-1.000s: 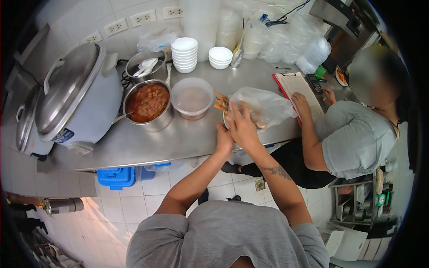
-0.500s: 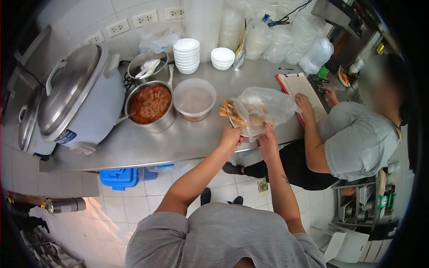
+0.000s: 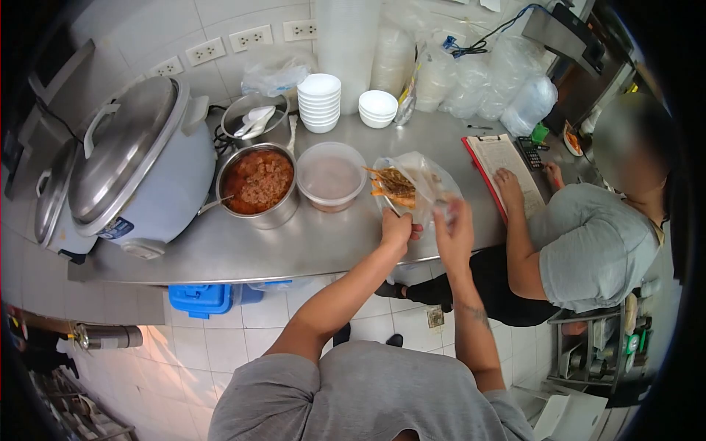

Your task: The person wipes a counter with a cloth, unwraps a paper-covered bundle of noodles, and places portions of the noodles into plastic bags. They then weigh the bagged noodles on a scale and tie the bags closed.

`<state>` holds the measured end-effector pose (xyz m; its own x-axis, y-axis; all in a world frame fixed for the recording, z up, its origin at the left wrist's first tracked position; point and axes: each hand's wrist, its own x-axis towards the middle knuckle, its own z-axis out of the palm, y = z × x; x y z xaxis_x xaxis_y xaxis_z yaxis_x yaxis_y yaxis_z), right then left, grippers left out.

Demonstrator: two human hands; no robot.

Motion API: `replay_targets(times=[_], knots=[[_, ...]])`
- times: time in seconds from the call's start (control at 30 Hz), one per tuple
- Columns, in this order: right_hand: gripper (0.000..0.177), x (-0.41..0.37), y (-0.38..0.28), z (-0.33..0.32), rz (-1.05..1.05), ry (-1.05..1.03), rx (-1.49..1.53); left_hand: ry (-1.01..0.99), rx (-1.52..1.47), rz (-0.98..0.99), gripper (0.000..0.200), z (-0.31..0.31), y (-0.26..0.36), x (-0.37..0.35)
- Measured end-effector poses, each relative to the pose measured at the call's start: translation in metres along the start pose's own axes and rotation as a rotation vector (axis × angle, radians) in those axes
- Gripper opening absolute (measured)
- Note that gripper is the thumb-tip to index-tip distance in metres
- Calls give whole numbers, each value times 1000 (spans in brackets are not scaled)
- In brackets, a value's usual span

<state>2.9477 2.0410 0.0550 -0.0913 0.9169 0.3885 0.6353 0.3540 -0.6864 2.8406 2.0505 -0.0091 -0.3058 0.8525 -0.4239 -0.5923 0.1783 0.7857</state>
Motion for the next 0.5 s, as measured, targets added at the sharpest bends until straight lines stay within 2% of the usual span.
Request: replay_targets(times=[0.03,0.1,0.2,0.23,0.33,0.5], knots=[[31,17,-17,6,-254,113,-105,5,12,2,26,0,0,-3],[26,45,-29,30,-368,123,-289,-22,7,8,27,-1,-10,-1],[19,70,-24,63,-264,-46,-112,-36,55,19,27,-2,-5,2],[19,68,-29,68,-312,-75,-70,-37,77,20,27,-2,-3,3],[20,51,-48,86,-394,-159,23,-264,-567,163,26,-11,-19,37],[24,51,-53,79,-338,-280,112,-213,-247,74,28,-15,11,68]])
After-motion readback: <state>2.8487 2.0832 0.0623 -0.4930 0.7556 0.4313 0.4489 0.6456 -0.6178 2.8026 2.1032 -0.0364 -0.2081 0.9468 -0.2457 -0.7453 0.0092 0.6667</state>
